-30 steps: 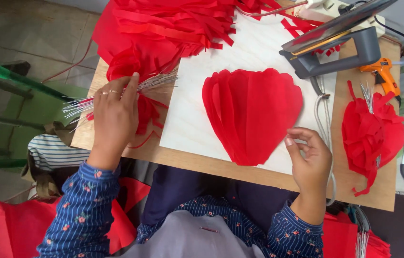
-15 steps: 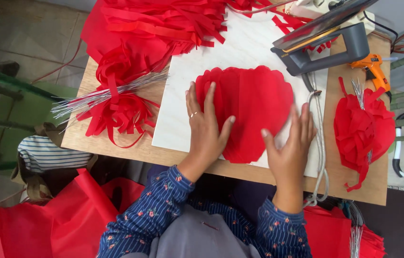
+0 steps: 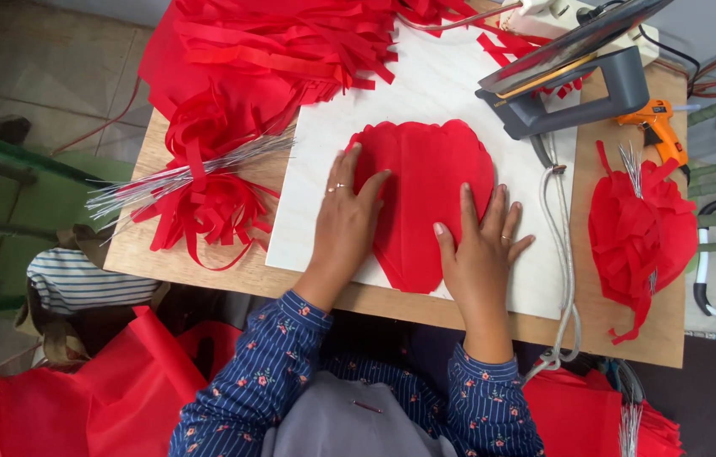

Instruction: Ironing red heart-shaped fabric petals on a wooden table

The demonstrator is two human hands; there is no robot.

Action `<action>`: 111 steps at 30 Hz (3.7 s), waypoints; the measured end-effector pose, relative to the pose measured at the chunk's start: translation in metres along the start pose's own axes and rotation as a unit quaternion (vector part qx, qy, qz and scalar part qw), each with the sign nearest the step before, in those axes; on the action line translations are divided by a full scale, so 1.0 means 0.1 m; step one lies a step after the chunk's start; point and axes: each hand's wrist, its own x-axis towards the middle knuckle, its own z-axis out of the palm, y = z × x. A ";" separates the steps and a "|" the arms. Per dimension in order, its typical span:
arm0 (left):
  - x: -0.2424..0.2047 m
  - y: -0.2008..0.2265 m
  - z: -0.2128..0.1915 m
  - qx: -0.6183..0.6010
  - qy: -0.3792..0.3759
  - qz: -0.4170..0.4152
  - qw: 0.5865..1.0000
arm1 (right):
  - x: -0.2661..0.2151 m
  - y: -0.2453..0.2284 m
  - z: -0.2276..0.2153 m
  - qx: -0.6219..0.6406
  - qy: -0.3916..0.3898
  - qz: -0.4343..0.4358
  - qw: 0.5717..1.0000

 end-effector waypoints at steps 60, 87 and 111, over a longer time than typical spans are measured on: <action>-0.29 0.20 -0.46 0.128 -0.239 -0.055 0.961 | 1.07 -0.19 -0.91 -0.189 0.042 -0.154 0.969; -0.30 0.19 -0.45 0.147 -0.248 -0.047 0.956 | 0.87 -0.70 -0.78 -0.154 -0.011 -0.160 0.975; -0.43 0.08 -0.13 0.259 -0.093 -0.017 0.961 | 0.68 -0.47 -1.04 -0.169 0.019 -0.086 0.982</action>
